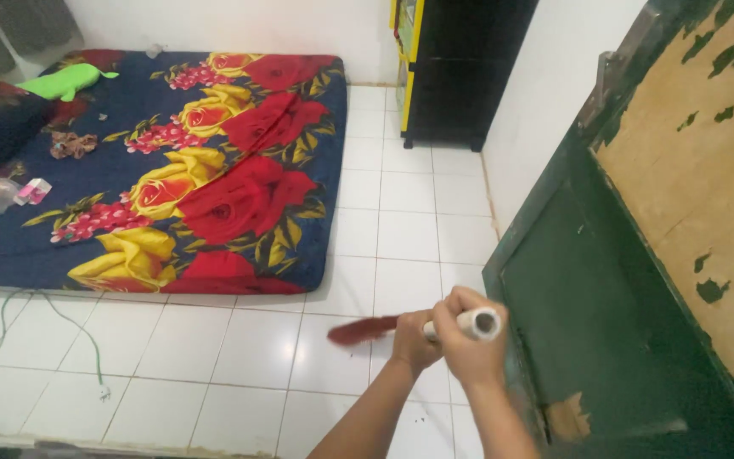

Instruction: Sweep the tiled floor in a bedroom and adjacent area using a broom.

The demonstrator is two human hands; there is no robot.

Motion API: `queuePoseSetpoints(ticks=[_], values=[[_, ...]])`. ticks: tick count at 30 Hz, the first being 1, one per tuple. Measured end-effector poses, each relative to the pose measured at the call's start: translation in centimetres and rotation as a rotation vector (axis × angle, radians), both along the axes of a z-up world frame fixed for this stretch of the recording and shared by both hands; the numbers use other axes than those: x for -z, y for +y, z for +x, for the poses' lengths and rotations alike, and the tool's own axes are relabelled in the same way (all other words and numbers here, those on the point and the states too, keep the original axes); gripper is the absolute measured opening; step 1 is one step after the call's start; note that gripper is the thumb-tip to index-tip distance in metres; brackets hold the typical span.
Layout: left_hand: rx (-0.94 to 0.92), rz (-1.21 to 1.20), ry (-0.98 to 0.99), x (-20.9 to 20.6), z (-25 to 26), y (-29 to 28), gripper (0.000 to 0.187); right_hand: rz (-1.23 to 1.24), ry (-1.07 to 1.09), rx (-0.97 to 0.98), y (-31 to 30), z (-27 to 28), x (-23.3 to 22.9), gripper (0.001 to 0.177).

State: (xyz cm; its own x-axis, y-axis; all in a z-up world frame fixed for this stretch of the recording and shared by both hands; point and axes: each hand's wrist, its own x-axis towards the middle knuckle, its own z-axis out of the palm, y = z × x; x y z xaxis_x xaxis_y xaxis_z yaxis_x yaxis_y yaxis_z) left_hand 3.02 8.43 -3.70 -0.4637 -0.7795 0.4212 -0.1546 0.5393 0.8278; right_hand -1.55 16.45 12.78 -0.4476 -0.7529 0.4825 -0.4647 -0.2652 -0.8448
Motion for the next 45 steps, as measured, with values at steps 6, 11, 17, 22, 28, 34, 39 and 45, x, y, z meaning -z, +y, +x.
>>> queuePoseSetpoints(ticks=[6,11,17,22,28,34,39,45], values=[[-0.290,-0.111,0.246,-10.5,-3.5,5.9,0.025,-0.185,-0.528,-0.137,2.7,-2.0,-12.4,0.032],[-0.308,-0.350,0.348,-13.8,-10.2,4.8,0.027,-0.400,-0.445,-0.242,5.6,-7.5,-14.9,0.033],[-0.049,0.196,-0.219,-2.7,-16.7,0.2,0.031,-0.059,0.094,0.033,3.5,-17.1,2.9,0.025],[-0.077,0.193,-0.194,1.5,-19.9,10.3,0.031,0.051,0.113,0.100,11.6,-20.0,3.5,0.027],[-0.403,0.029,-0.034,-8.3,-22.7,16.6,0.015,-0.226,-0.398,-0.063,10.7,-22.9,-7.0,0.031],[-0.558,-0.294,0.191,-11.8,-18.1,13.1,0.023,-0.439,-0.514,-0.229,11.5,-16.2,-12.3,0.035],[-0.520,-0.088,-0.003,-3.7,-9.5,9.5,0.022,-0.146,0.067,-0.122,10.6,-11.0,-1.4,0.028],[-0.690,0.043,-0.045,2.5,-4.2,14.5,0.016,-0.032,0.155,-0.263,11.5,-5.3,1.7,0.030]])
